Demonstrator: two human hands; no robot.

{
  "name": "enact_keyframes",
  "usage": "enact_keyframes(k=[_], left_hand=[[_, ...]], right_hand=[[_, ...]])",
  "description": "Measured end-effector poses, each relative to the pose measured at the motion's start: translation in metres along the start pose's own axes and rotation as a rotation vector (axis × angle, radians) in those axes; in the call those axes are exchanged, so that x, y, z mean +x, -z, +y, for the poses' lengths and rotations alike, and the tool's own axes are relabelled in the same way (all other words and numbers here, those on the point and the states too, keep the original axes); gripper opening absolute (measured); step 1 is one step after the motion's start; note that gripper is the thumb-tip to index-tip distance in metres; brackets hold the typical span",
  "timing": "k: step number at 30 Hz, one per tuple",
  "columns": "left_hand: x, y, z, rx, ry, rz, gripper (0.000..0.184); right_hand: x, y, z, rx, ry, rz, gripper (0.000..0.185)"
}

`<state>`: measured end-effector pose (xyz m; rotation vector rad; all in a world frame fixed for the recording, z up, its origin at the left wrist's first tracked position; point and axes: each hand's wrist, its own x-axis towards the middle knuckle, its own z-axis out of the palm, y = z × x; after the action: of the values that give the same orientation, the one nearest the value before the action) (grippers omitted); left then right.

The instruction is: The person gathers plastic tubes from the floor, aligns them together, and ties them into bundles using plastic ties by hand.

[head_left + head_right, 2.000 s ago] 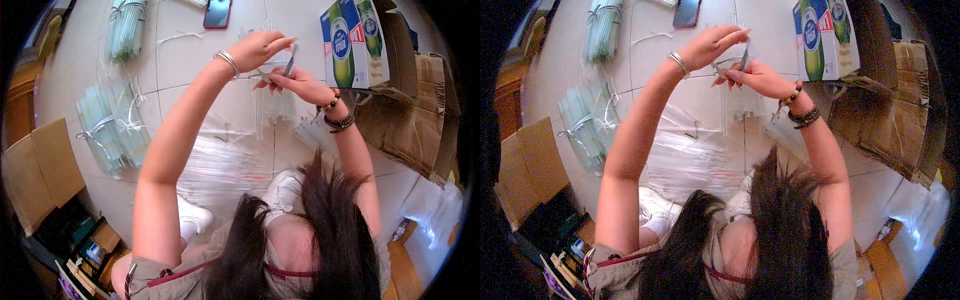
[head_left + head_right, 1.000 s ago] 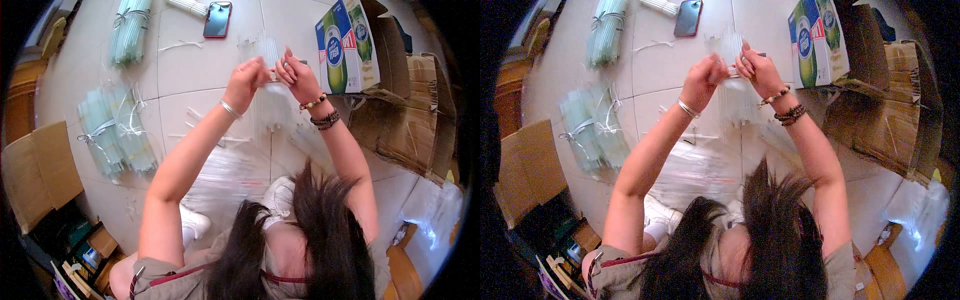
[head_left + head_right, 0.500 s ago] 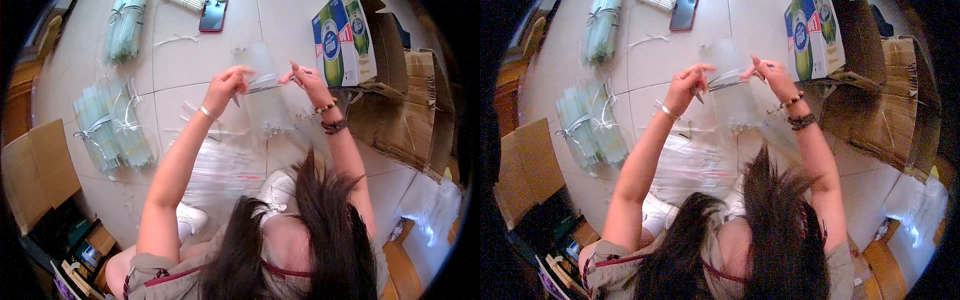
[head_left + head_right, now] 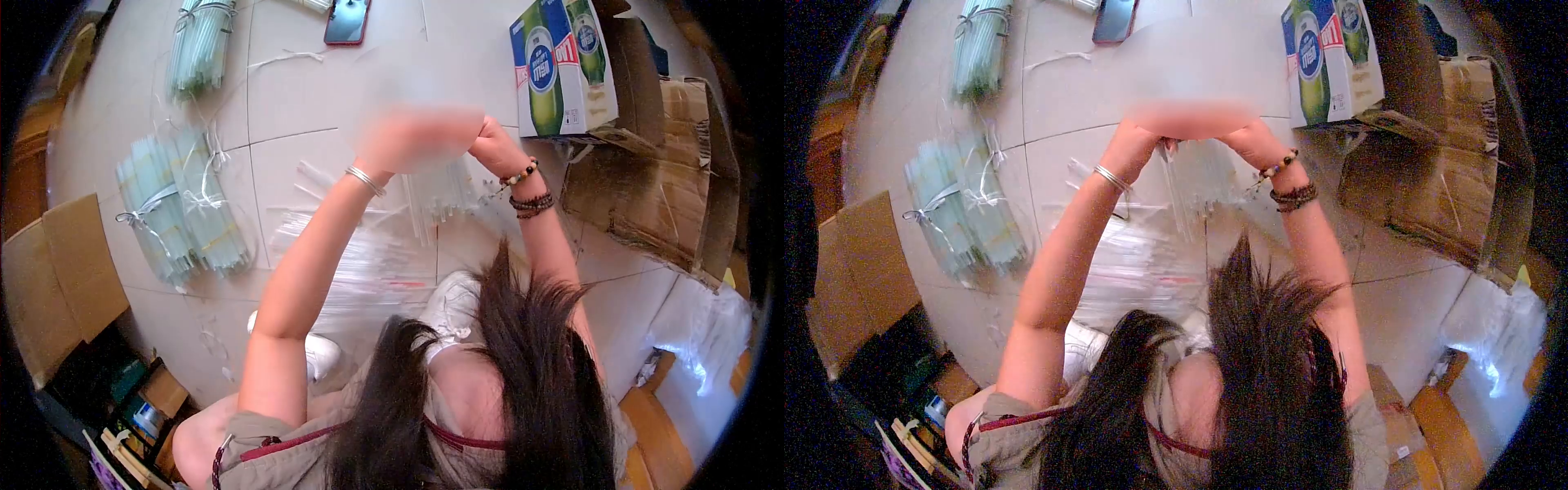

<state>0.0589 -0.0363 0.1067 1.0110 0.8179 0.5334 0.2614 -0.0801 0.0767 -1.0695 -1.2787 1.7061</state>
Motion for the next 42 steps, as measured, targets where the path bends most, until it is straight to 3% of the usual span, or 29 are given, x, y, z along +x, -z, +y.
enact_keyframes(k=[3, 6, 8, 10, 11, 14, 15, 17, 19, 21, 22, 23, 26, 28, 29, 31, 32, 33, 36, 37, 42], left_hand=[[0.005, 0.007, -0.004, -0.094, 0.002, 0.020, 0.037], [0.008, 0.012, -0.007, -0.184, -0.001, 0.103, 0.037], [0.008, 0.006, -0.008, -0.235, -0.026, 0.233, 0.038], [0.003, 0.009, -0.004, -0.048, -0.121, 0.406, 0.037], [0.001, 0.011, 0.000, 0.049, -0.168, 0.492, 0.036], [-0.018, -0.003, 0.023, 0.841, -0.442, 0.583, 0.030], [-0.021, -0.013, 0.032, 0.821, -0.445, 0.604, 0.026], [-0.017, -0.016, 0.039, 0.904, -0.429, 0.607, 0.028], [-0.014, -0.011, 0.045, 0.931, -0.342, 0.568, 0.031], [-0.010, 0.001, 0.053, 0.902, -0.194, 0.487, 0.033], [-0.007, 0.001, 0.056, 0.940, -0.225, 0.453, 0.034], [-0.005, -0.001, 0.059, 0.978, -0.255, 0.418, 0.035], [0.008, -0.023, 0.060, 1.086, -0.401, 0.273, 0.036], [0.022, -0.037, 0.055, 1.129, -0.517, 0.083, 0.037], [0.026, -0.035, 0.055, 1.074, -0.505, -0.038, 0.035], [0.030, -0.018, 0.054, 0.727, -0.467, -0.007, 0.036], [0.031, -0.006, 0.054, 0.557, -0.445, 0.007, 0.036], [0.029, 0.004, 0.055, 0.960, -0.381, 0.135, 0.025], [0.028, 0.021, 0.012, 0.848, -0.274, -0.065, 0.018], [0.026, 0.022, 0.001, 0.875, -0.269, -0.122, 0.027], [0.017, 0.016, -0.015, 0.847, -0.366, 0.005, 0.025]], right_hand=[[0.005, 0.005, -0.001, 0.133, -0.127, -0.157, 0.034], [0.008, -0.004, 0.003, 0.054, -0.084, -0.115, 0.031], [0.012, -0.013, 0.023, 0.111, -0.164, 0.219, 0.026], [0.013, -0.024, 0.025, 0.249, -0.225, 0.493, 0.024], [0.011, -0.025, 0.019, 0.258, -0.210, 0.503, 0.023], [0.011, -0.027, 0.016, -0.039, -0.114, 0.452, 0.023], [0.012, -0.029, 0.019, -0.150, -0.028, 0.429, 0.024], [0.014, -0.030, 0.015, 0.141, -0.178, 0.498, 0.026], [0.010, -0.021, 0.016, 0.425, -0.269, 0.530, 0.029], [0.008, -0.012, 0.015, 0.428, -0.269, 0.437, 0.029], [0.007, -0.010, 0.013, 0.430, -0.267, 0.393, 0.029], [0.007, -0.013, 0.011, 0.264, -0.309, 0.360, 0.027], [0.008, -0.028, -0.011, -0.494, -0.056, 0.097, 0.025], [0.004, -0.035, -0.011, -0.640, 0.125, 0.163, 0.021], [0.004, -0.024, -0.010, -0.531, 0.055, 0.114, 0.021], [0.006, -0.002, -0.007, -0.308, -0.085, 0.019, 0.021], [0.008, 0.003, -0.005, -0.262, -0.030, -0.092, 0.023], [0.009, 0.005, -0.008, -0.359, -0.003, -0.093, 0.023], [0.010, 0.012, -0.016, -0.392, -0.015, -0.109, 0.020], [0.011, 0.014, -0.017, -0.359, -0.032, -0.117, 0.019], [0.008, 0.013, -0.018, -0.391, -0.040, -0.010, 0.019]])
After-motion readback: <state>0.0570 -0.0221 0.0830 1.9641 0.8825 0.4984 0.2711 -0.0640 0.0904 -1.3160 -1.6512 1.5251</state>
